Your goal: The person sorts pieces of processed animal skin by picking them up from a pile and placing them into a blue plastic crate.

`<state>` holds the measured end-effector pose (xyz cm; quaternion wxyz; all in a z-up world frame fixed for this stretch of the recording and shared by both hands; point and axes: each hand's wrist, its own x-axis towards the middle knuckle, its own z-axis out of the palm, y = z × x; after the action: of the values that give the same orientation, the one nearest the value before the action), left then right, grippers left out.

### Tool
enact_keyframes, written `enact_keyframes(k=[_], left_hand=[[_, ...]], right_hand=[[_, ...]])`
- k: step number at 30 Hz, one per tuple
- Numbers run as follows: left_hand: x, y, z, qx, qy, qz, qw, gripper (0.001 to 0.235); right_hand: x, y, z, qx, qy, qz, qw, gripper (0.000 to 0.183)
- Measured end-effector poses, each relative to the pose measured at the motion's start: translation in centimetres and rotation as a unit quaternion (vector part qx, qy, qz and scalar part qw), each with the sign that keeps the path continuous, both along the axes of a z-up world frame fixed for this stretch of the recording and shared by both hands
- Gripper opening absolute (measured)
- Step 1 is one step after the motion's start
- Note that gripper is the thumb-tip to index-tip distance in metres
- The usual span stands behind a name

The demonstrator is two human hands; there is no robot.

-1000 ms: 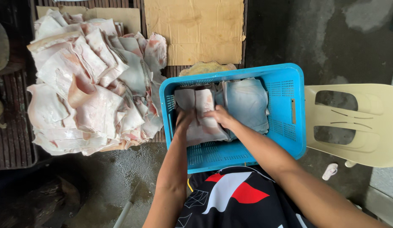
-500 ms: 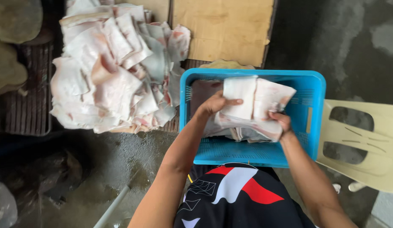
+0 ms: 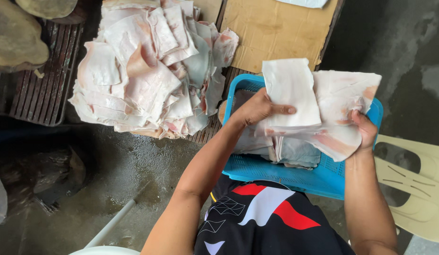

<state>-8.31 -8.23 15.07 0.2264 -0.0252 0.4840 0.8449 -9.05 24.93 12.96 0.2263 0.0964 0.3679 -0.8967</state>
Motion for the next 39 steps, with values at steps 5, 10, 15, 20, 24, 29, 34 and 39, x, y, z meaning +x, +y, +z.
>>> enact_keyframes(k=[5, 10, 15, 20, 24, 29, 34, 39], left_hand=[[0.8, -6.7, 5.5, -0.052, 0.030, 0.060, 0.996, 0.049], [3.6, -16.9, 8.0, -0.232, 0.037, 0.131, 0.963, 0.038], [7.8, -24.2, 7.5, -0.212, -0.041, 0.214, 0.953, 0.042], [10.5, -29.5, 3.4, -0.268, -0.030, 0.197, 0.943, 0.043], [8.4, -32.0, -4.9, -0.323, -0.107, 0.088, 0.936, 0.075], [7.4, -31.1, -15.7, -0.599, -0.088, -0.043, 0.795, 0.101], [8.0, -30.6, -20.6, -0.637, -0.158, 0.070, 0.751, 0.105], [6.3, -29.9, -15.9, -0.472, -0.157, 0.277, 0.822, 0.068]], right_hand=[[-1.1, -8.5, 5.0, -0.003, -0.070, 0.056, 0.996, 0.051], [-1.7, -19.4, 6.2, 0.023, -0.101, 0.135, 0.985, 0.036], [-0.4, -29.3, 5.3, 0.034, -0.053, 0.154, 0.986, 0.025], [2.0, -34.6, 0.6, 0.005, -0.081, 0.180, 0.980, 0.024], [2.9, -36.7, -6.2, 0.160, -0.065, 0.190, 0.967, 0.043], [3.1, -39.5, -14.0, 0.387, 0.030, 0.207, 0.898, 0.100], [3.4, -42.9, -17.2, 0.446, 0.105, 0.265, 0.849, 0.103], [2.1, -38.8, -11.3, 0.251, 0.019, 0.249, 0.935, 0.088]])
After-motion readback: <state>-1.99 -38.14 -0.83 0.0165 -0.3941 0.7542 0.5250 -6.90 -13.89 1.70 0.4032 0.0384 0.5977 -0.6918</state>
